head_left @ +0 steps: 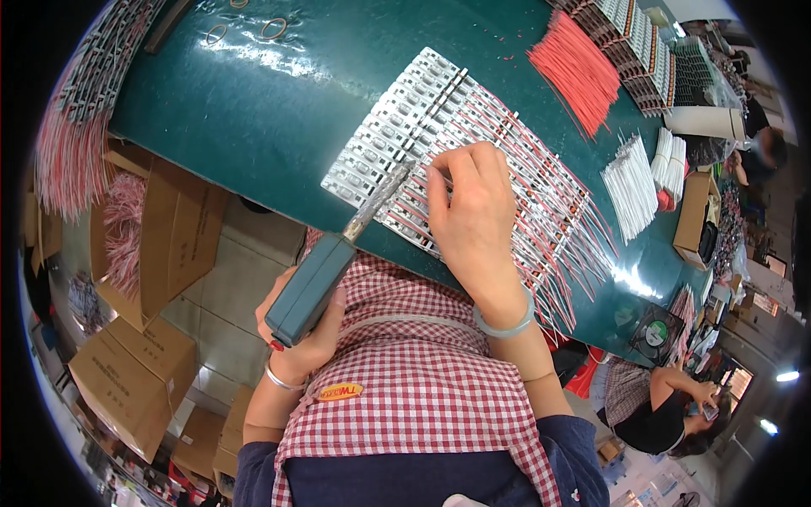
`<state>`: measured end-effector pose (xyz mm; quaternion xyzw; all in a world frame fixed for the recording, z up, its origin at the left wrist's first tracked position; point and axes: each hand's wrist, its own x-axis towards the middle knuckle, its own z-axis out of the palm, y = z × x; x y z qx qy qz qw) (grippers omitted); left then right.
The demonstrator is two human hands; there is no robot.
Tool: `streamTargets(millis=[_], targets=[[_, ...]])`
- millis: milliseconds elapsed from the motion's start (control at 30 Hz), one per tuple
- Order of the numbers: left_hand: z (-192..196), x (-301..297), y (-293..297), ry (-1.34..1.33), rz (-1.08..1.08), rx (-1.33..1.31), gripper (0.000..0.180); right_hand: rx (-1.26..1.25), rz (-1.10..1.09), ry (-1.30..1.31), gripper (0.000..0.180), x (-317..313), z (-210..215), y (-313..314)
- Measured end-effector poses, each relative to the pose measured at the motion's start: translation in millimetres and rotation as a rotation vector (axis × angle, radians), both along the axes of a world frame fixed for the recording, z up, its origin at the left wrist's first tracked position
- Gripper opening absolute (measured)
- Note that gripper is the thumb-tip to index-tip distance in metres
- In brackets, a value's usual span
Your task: The person uses a soldering iron to attach red and white wires to a white plastic grid fixture. They repeatedly pick up individual wires, place them into slots on the grid, and apply heat with the soldering iron to secure them. The person works methodically across the fixture, handling wires one at a time.
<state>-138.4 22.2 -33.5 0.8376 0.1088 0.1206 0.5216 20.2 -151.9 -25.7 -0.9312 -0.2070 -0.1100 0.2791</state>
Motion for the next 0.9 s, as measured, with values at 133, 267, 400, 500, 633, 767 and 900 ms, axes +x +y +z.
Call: streamTargets(millis=[133,267,400,500,633,767,900], targets=[[1.3,5.7,-1.3,-0.023,-0.018,0.024,0.027,-0.035,-0.016,0.002,0.011,0.5,0.1,2.5],[5.9,12.9,-2.6,-0.035,-0.043,0.064,0.026,-0.028,-0.018,0.007,0.011,0.5,-0.3,2.3],[7.4,15.4,-3.3,-0.024,-0.047,0.071,0.024,-0.028,-0.015,0.003,0.011,0.3,-2.2,2.6],[9.6,15.4,-5.0,-0.019,-0.035,0.080,0.022,-0.036,-0.013,0.003,0.012,0.3,-1.4,2.8],[9.0,14.9,-4.6,-0.042,-0.058,0.101,0.023,-0.053,-0.011,0.007,0.012,0.1,-0.8,2.4],[5.4,9.3,-4.5,-0.074,-0.038,0.076,0.025,-0.061,-0.014,0.009,0.012,-0.1,-0.2,2.9],[-7.1,-5.8,0.5,-0.022,0.029,0.010,0.027,-0.061,-0.015,0.010,0.011,-0.1,-1.8,3.5]])
